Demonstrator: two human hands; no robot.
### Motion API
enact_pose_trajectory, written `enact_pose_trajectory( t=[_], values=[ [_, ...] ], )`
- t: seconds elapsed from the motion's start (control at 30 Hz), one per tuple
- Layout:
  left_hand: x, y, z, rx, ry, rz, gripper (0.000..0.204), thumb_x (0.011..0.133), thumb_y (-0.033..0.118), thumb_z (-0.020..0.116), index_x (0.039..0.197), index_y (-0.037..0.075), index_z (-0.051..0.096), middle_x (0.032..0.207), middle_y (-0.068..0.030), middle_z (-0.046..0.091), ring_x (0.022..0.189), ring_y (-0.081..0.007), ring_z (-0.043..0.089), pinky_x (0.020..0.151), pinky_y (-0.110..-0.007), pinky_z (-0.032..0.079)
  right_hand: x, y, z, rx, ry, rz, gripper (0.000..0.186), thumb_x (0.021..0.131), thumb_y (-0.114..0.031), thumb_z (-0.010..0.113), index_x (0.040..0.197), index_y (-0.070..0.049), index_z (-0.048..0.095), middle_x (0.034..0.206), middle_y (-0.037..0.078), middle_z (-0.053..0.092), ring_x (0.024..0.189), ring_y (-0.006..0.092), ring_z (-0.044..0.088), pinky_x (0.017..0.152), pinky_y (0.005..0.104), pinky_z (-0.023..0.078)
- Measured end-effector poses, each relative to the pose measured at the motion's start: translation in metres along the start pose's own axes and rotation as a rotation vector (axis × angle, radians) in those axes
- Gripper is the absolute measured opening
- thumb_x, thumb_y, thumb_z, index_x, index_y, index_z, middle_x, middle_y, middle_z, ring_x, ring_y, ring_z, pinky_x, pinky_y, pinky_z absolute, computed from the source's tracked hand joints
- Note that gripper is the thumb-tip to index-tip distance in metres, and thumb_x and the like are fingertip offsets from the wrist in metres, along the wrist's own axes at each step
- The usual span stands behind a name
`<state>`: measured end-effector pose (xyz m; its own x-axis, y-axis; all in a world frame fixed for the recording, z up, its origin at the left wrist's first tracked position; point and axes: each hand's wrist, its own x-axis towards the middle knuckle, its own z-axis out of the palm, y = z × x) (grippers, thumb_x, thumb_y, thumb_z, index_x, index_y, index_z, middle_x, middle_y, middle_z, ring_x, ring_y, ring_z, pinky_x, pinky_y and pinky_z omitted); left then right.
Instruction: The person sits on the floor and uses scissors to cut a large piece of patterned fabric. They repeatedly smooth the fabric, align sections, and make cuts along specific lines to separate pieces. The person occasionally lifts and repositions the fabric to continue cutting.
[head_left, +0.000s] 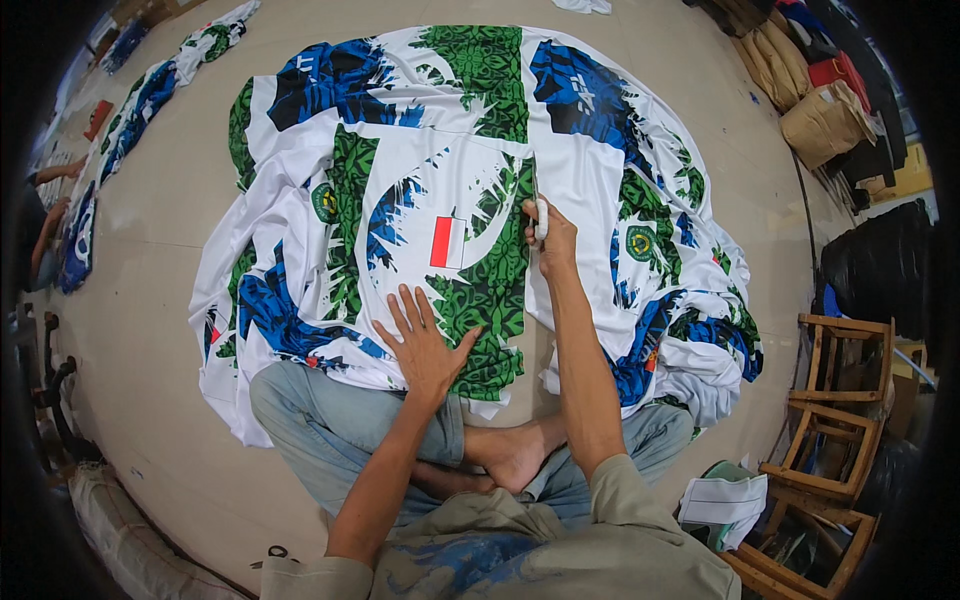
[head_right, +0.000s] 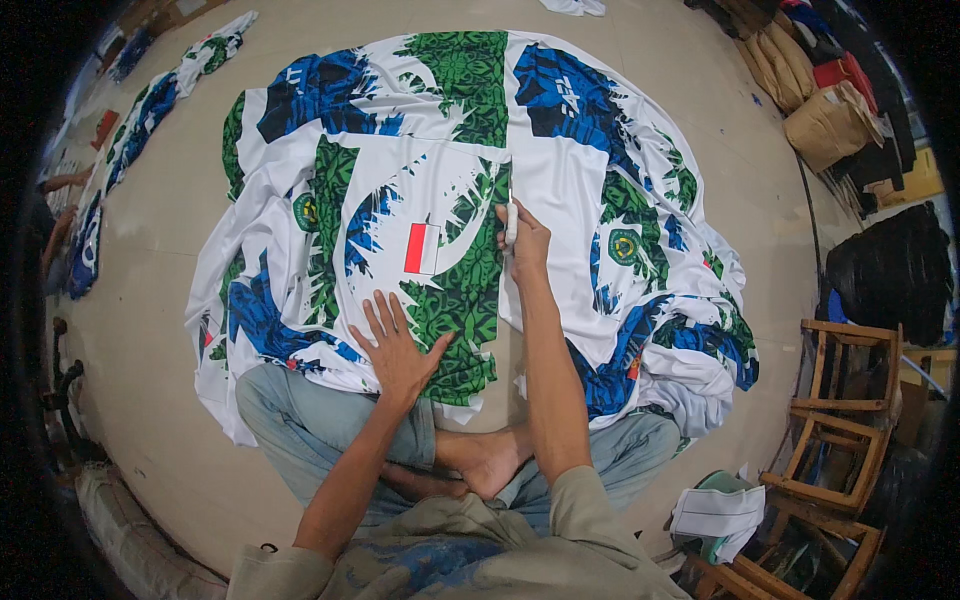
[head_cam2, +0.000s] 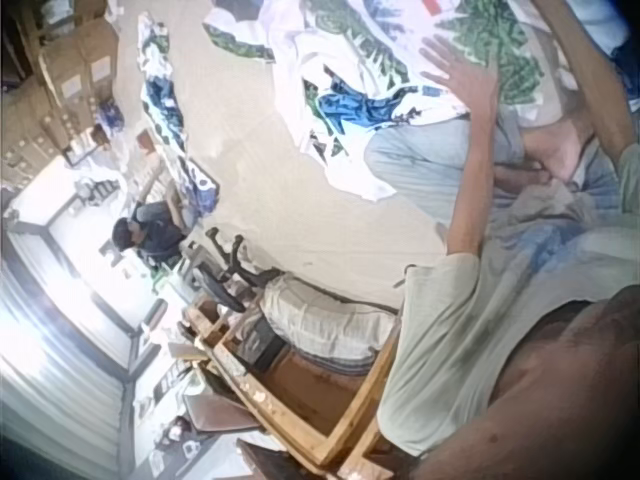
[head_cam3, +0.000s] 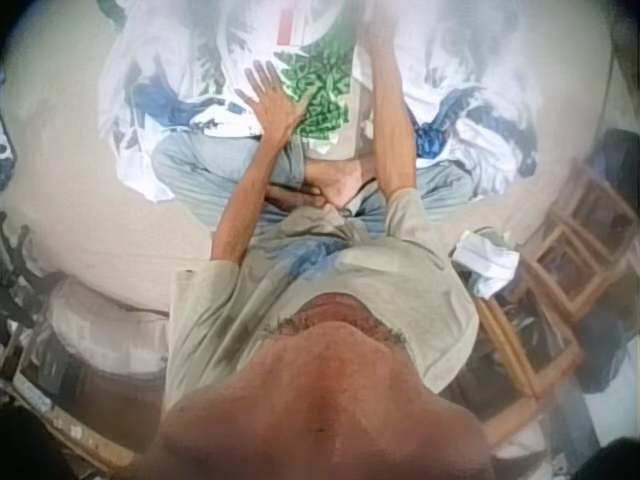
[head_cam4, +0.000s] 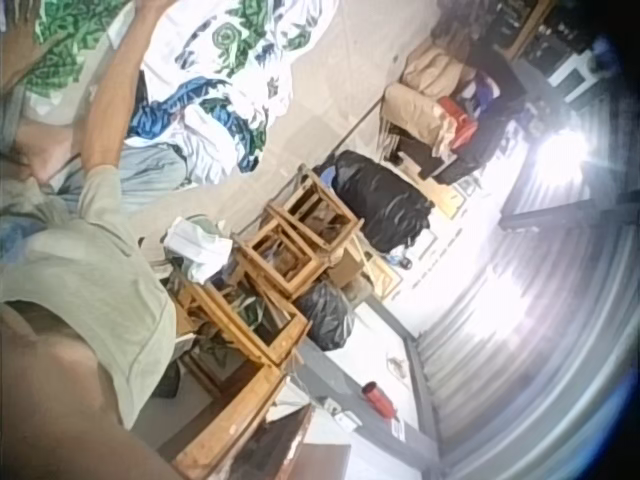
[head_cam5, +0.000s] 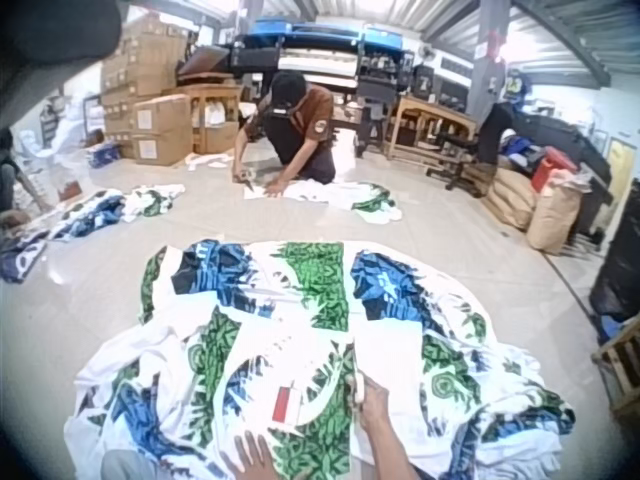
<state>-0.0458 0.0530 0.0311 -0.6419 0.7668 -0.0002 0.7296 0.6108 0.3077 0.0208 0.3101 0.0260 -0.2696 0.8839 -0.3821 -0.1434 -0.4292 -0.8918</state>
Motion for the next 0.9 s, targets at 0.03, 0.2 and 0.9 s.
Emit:
enact_pose_trajectory(
  t=[0.03,0.2,0.9],
  values=[
    [0.000,0.000,0.000,0.001,0.001,-0.001,0.112,0.080,0.074,0.054,0.151,-0.006,0.020,0.159,-0.0242,0.013,0.148,-0.0394,0.003,0.111,-0.068,-0.003,0.001,0.001,-0.001,0.003,-0.002,-0.001,0.039,0.092,-0.011,0.057,0.129,0.000,0.059,0.091,0.008,0.072,0.049,0.0098,0.052,0.043,0.0220,0.040],
    [0.001,-0.001,0.000,0.014,-0.007,-0.008,0.112,0.080,0.074,0.054,0.151,-0.006,0.020,0.159,-0.0241,0.013,0.148,-0.0394,0.004,0.111,-0.068,-0.002,0.003,-0.009,-0.001,0.034,-0.015,0.038,0.039,0.092,-0.011,0.057,0.129,0.000,0.059,0.092,0.008,0.071,0.051,0.0103,0.053,0.045,0.0226,0.042],
    [0.013,-0.009,0.003,-0.173,0.080,0.043,0.114,0.080,0.076,0.052,0.151,-0.005,0.018,0.160,-0.0228,0.010,0.149,-0.0388,0.000,0.112,-0.066,-0.001,-0.040,-0.013,-0.120,-0.749,0.113,-0.520,0.053,0.082,-0.014,0.074,0.130,-0.001,0.056,0.111,0.011,0.064,0.090,0.0210,0.065,0.082,0.0311,0.052]
  ],
)
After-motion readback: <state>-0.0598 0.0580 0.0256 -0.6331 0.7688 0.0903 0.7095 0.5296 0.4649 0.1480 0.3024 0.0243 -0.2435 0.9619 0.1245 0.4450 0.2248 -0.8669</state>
